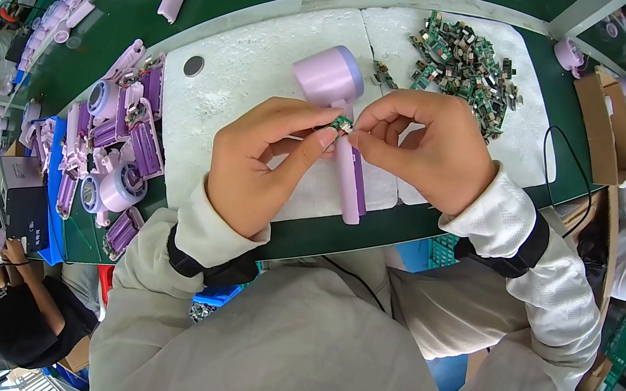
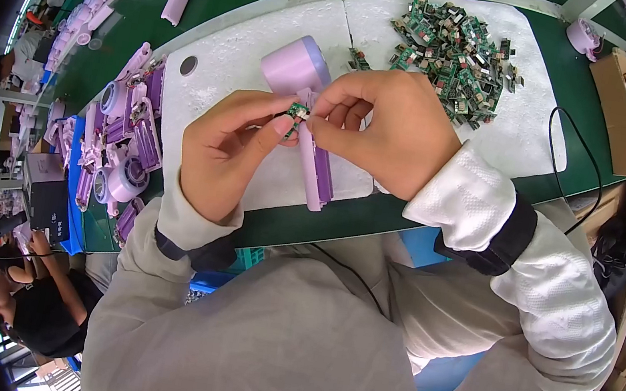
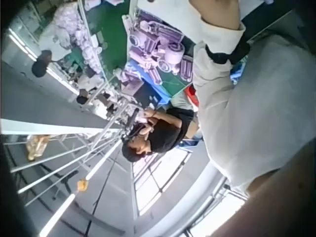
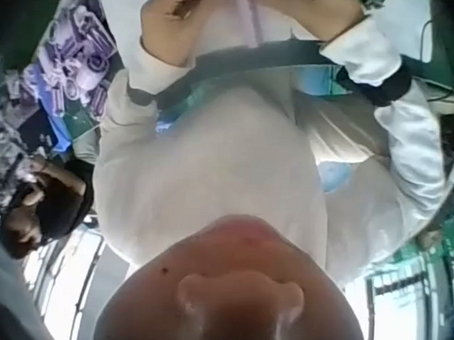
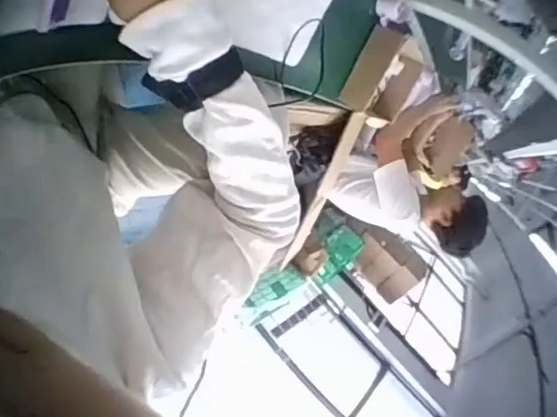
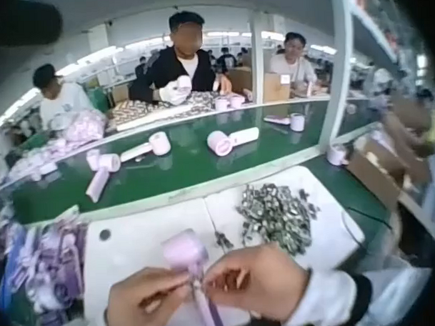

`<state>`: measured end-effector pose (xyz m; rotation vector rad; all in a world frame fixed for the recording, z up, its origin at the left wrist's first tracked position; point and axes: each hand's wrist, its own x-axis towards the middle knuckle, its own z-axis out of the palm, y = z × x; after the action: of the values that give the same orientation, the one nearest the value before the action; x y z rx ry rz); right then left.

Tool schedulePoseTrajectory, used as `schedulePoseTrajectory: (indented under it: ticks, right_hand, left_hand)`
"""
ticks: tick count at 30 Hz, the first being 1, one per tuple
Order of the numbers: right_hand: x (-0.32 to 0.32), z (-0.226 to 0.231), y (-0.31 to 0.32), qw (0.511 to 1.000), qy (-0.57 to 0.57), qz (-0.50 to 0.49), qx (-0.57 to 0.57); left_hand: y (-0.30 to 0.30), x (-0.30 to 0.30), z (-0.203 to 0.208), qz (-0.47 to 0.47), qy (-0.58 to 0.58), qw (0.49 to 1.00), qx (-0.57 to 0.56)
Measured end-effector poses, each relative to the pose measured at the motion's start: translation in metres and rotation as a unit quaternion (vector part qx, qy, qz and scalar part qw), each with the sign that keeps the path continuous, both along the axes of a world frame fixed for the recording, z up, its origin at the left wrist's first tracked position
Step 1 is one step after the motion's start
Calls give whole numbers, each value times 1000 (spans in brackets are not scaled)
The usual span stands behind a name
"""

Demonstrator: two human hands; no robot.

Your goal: The person picks up a circuit board and a fan handle, connects a wire to the board, and fits the board into the handle. They repeat this process with several more handles and boards before placing the assemblies on the conveyor belt.

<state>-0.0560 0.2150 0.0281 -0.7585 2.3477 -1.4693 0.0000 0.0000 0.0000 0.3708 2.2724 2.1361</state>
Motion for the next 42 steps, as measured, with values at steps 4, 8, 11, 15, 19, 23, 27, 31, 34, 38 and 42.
schedulePoseTrajectory:
  ticks: [4, 8, 11, 15, 19, 23, 27, 31, 34, 38, 42]
  right_hand:
    - [-1, 0, -2, 1000, -8, -8, -11]
    - [2, 2, -3, 999, -22, -28, -17]
    - [8, 0, -8, 998, -9, -48, -35]
    - [18, -2, -15, 992, 31, -113, -45]
    - [25, -2, -19, 990, 22, -128, -60]
    - [33, 0, -23, 979, -56, -145, -131]
    - [38, 5, -29, 976, -61, -171, -122]
    - [34, -8, -34, 971, -74, -170, -150]
    - [30, -13, -27, 975, -95, -157, -125]
    - [14, -4, -16, 992, -11, -129, 2]
    - [3, 9, -18, 994, 12, -83, 73]
  left_hand:
    - [-1, 0, 1, 13, 27, 999, -22]
    - [1, 0, 0, 19, 57, 997, -42]
    - [0, 2, -7, 31, 44, 999, 3]
    - [3, 2, -7, 49, 59, 997, -4]
    - [7, 9, -8, 84, 73, 994, -18]
    - [12, 12, -6, 105, 111, 988, -31]
    - [13, 10, -9, 119, 143, 981, -61]
    - [10, 9, -11, 134, 121, 981, -65]
    - [3, 7, -1, 97, 105, 988, -64]
    - [-40, -7, 33, 50, 164, 960, -220]
    - [-82, 2, 60, 108, 35, 946, -303]
